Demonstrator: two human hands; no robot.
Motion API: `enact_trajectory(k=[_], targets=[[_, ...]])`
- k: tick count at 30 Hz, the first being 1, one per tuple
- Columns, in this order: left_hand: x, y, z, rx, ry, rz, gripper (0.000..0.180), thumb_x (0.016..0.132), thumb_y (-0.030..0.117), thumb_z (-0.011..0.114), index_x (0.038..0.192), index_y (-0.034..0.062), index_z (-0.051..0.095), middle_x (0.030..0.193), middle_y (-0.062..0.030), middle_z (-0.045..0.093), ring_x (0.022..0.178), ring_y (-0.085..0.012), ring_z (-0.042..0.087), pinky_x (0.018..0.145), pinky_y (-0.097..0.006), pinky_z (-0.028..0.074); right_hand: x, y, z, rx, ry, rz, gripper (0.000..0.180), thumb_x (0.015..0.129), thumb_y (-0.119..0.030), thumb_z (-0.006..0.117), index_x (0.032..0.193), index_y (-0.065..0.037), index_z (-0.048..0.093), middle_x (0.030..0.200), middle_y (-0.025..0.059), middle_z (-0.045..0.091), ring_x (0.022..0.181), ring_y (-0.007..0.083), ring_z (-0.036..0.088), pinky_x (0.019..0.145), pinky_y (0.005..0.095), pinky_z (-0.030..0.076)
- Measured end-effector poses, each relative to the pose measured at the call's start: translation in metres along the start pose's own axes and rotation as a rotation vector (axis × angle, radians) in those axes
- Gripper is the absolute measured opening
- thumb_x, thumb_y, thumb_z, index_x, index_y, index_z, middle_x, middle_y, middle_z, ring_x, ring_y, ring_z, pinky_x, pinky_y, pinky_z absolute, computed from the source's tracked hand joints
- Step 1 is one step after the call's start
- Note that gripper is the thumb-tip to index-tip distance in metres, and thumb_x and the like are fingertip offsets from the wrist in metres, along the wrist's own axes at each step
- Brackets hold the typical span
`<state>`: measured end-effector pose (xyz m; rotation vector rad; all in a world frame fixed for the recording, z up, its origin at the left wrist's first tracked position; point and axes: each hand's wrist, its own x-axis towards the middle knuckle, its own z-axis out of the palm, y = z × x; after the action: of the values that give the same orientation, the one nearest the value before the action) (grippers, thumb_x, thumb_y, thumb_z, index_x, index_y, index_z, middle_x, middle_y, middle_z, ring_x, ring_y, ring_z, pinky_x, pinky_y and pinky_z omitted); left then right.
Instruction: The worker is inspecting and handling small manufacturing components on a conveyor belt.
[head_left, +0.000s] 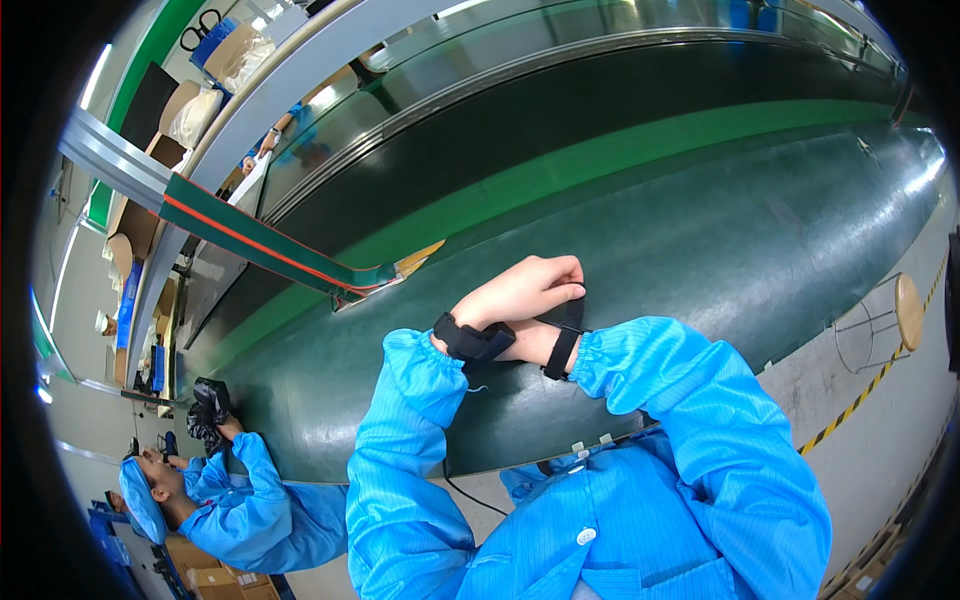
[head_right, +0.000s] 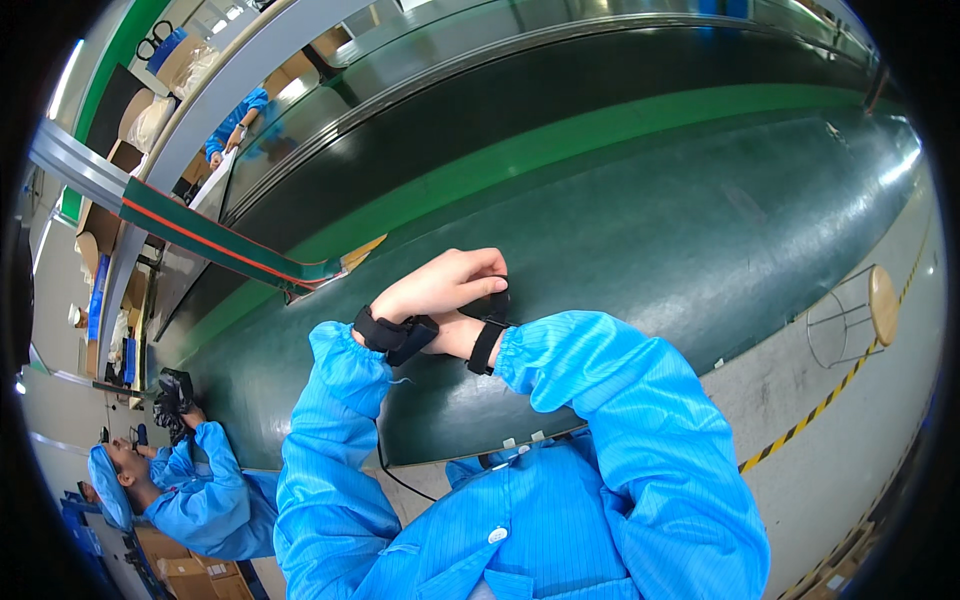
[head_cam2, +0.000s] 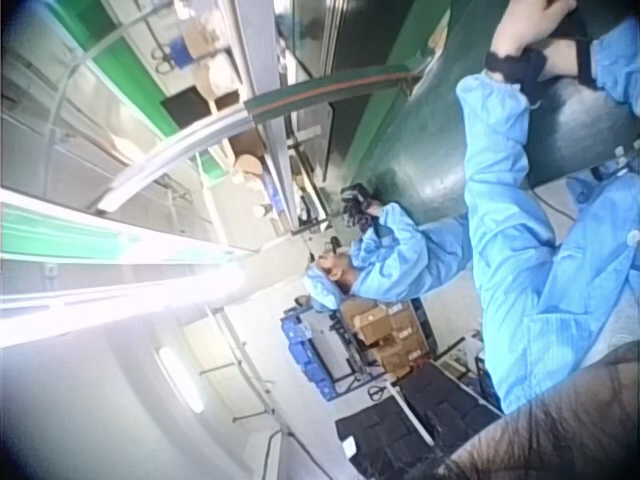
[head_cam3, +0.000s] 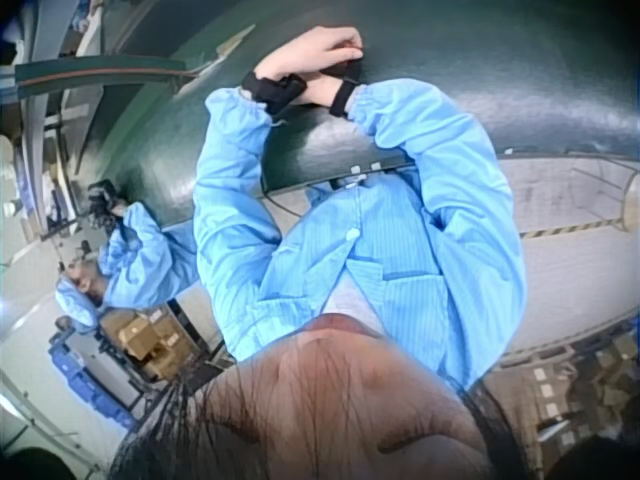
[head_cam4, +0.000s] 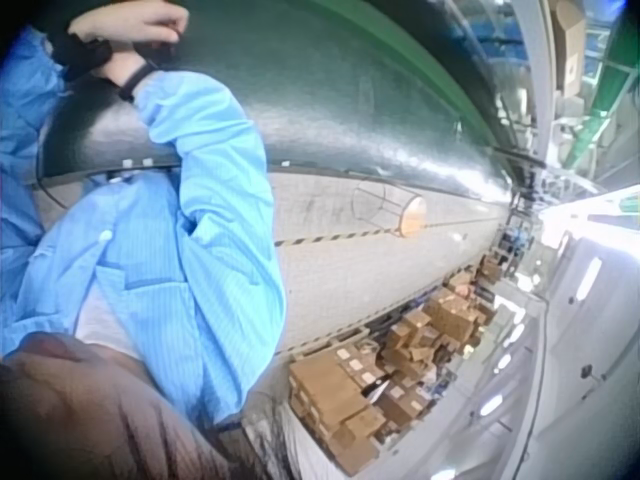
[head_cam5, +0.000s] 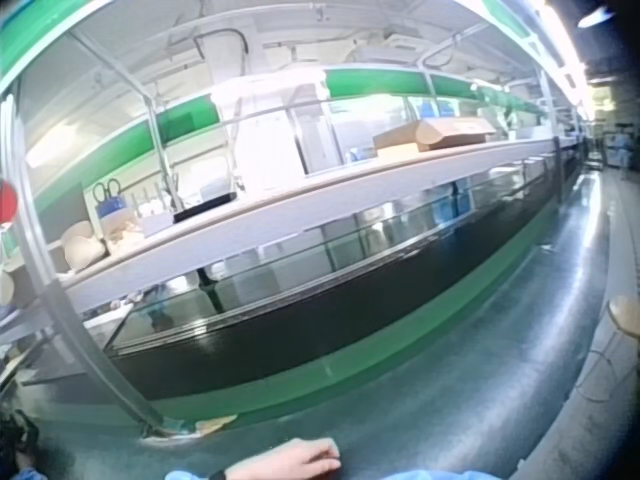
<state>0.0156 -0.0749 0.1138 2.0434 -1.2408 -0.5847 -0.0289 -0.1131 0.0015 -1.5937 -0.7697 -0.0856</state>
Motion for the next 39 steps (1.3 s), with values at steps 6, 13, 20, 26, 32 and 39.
enact_trajectory(k=[6, 13, 20, 26, 32, 39], targets=[[-0.005, 0.012, -0.004, -0.159, -0.094, -0.16, 0.019, 0.093, 0.021, 0.054, 0.096, 0.0019, 0.052, 0.071, -0.011, 0.062, 0.065, -0.0206, 0.063, 0.06, -0.034, 0.051, 0.007, 0.002, 0.005, -0.055, -0.008, -0.035, 0.011, 0.082, -0.016, 0.059, 0.089, -0.009, 0.065, 0.084, 0.0085, 0.066, 0.081, 0.0225, 0.063, 0.071, 0.0356, 0.049], [-0.009, 0.017, -0.007, -0.147, -0.088, -0.15, 0.019, 0.093, 0.02, 0.055, 0.095, 0.0009, 0.052, 0.071, -0.01, 0.062, 0.066, -0.0195, 0.064, 0.062, -0.032, 0.05, 0.004, -0.005, -0.004, -0.156, -0.116, 0.028, 0.011, 0.082, -0.016, 0.059, 0.089, -0.008, 0.065, 0.084, 0.009, 0.066, 0.08, 0.0231, 0.064, 0.07, 0.036, 0.049], [-0.023, 0.019, -0.004, -0.083, 0.013, 0.018, 0.018, 0.09, 0.02, 0.058, 0.093, 0.002, 0.055, 0.072, -0.0114, 0.063, 0.065, -0.0246, 0.063, 0.061, -0.034, 0.047, 0.001, -0.012, -0.017, -0.256, -0.222, 0.087, 0.012, 0.082, -0.016, 0.059, 0.088, -0.008, 0.065, 0.084, 0.0095, 0.067, 0.079, 0.0237, 0.064, 0.069, 0.0364, 0.049], [-0.036, 0.025, 0.001, -0.03, 0.06, 0.032, 0.016, 0.088, 0.019, 0.06, 0.091, 0.004, 0.058, 0.076, -0.0122, 0.066, 0.069, -0.028, 0.065, 0.062, -0.034, 0.049, 0.023, -0.021, -0.005, -0.336, -0.31, 0.139, 0.012, 0.081, -0.016, 0.06, 0.088, -0.007, 0.065, 0.083, 0.01, 0.067, 0.078, 0.0242, 0.064, 0.069, 0.0367, 0.049], [-0.049, 0.028, 0.011, 0.068, 0.083, 0.036, 0.015, 0.085, 0.018, 0.065, 0.093, 0.0056, 0.064, 0.083, -0.0089, 0.068, 0.075, -0.0261, 0.066, 0.066, -0.034, 0.05, 0.0, -0.026, -0.025, -0.426, -0.392, 0.199, 0.012, 0.081, -0.016, 0.06, 0.088, -0.007, 0.065, 0.083, 0.0104, 0.067, 0.077, 0.0247, 0.064, 0.068, 0.037, 0.05], [-0.057, 0.023, 0.031, 0.268, 0.276, 0.302, 0.017, 0.076, 0.016, 0.071, 0.09, 0.0058, 0.067, 0.095, -0.006, 0.07, 0.093, -0.0208, 0.067, 0.078, -0.037, 0.05, -0.003, -0.034, -0.038, -0.529, -0.485, 0.267, 0.013, 0.081, -0.016, 0.06, 0.087, -0.007, 0.065, 0.083, 0.0109, 0.067, 0.076, 0.0253, 0.065, 0.067, 0.0374, 0.05]])
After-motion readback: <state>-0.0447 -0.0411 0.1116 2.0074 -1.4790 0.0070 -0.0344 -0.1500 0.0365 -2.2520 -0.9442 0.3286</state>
